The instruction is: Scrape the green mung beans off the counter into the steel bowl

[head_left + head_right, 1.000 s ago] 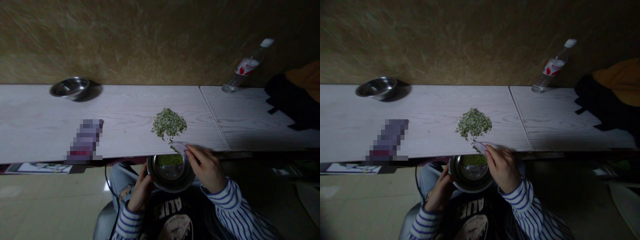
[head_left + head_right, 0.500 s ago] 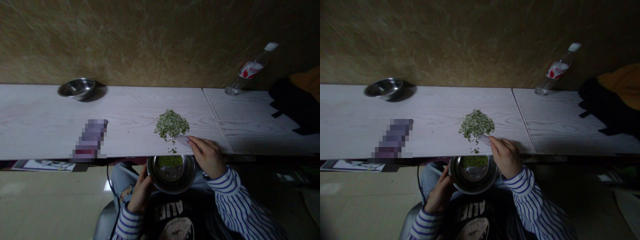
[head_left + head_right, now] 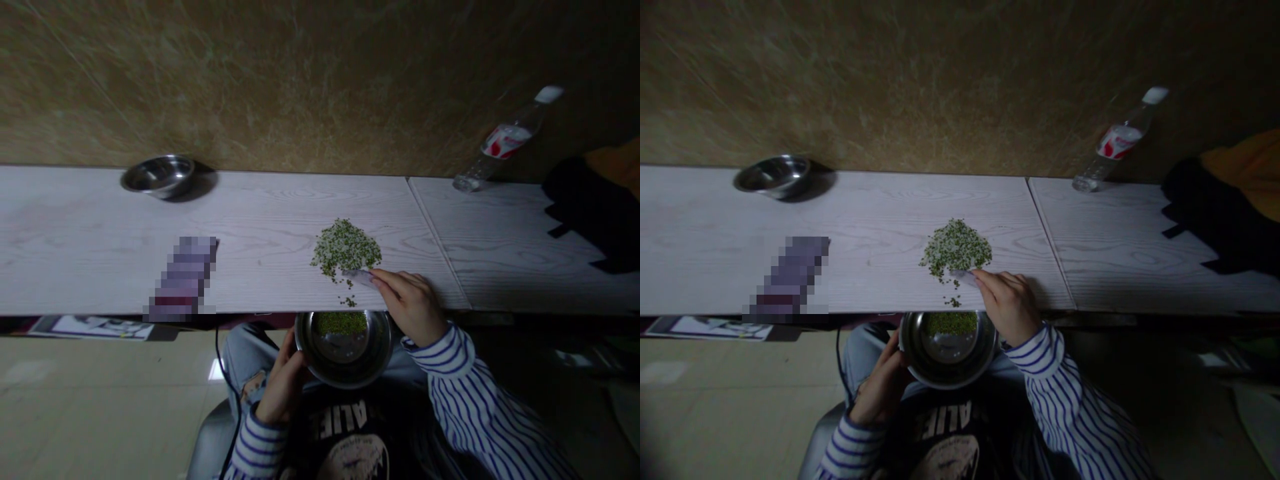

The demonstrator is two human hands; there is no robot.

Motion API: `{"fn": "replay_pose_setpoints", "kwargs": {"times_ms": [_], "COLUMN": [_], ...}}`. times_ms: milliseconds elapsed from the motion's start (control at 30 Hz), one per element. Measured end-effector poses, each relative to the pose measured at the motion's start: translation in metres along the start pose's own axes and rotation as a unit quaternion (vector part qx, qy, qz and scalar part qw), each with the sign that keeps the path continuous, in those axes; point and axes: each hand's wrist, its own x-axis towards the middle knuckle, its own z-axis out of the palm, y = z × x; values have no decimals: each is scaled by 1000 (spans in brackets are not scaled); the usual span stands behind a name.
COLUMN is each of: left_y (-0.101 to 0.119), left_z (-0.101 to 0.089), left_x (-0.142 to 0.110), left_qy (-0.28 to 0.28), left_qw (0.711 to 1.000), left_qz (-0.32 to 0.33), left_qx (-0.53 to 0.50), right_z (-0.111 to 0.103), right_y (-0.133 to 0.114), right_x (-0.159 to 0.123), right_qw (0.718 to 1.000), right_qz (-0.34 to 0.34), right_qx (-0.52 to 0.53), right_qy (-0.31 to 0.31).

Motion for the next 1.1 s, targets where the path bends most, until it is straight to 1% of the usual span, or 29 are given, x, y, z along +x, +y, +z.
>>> {"fn": "replay_pose_setpoints", "kwargs": {"times_ms": [267,467,600,700,867,1100], "left_y": [3,3,3,0,-6,-5], "left_z": [4,6,2,-2,-6,-8], "left_x": [-3,-4,-2,1,4,5], "left_qy": [20,14,18,19,9,-6], "left_qw": [1000,1000,1000,1000,1000,1000], "left_qz": [12,15,3,-5,-2,10], "left_qx": [4,-2,4,1,-18,-9], "right_z": [0,0,-1,-2,-3,0], "right_y": [1,2,3,3,2,-2], "right_x": [4,3,0,-1,-2,-1], "right_qw": [1000,999,999,999,999,998], "right_qz": [-8,1,-9,-4,-4,-14], "right_qx": [21,29,33,34,35,44], "right_qy": [-22,-29,-32,-35,-36,-41]}}
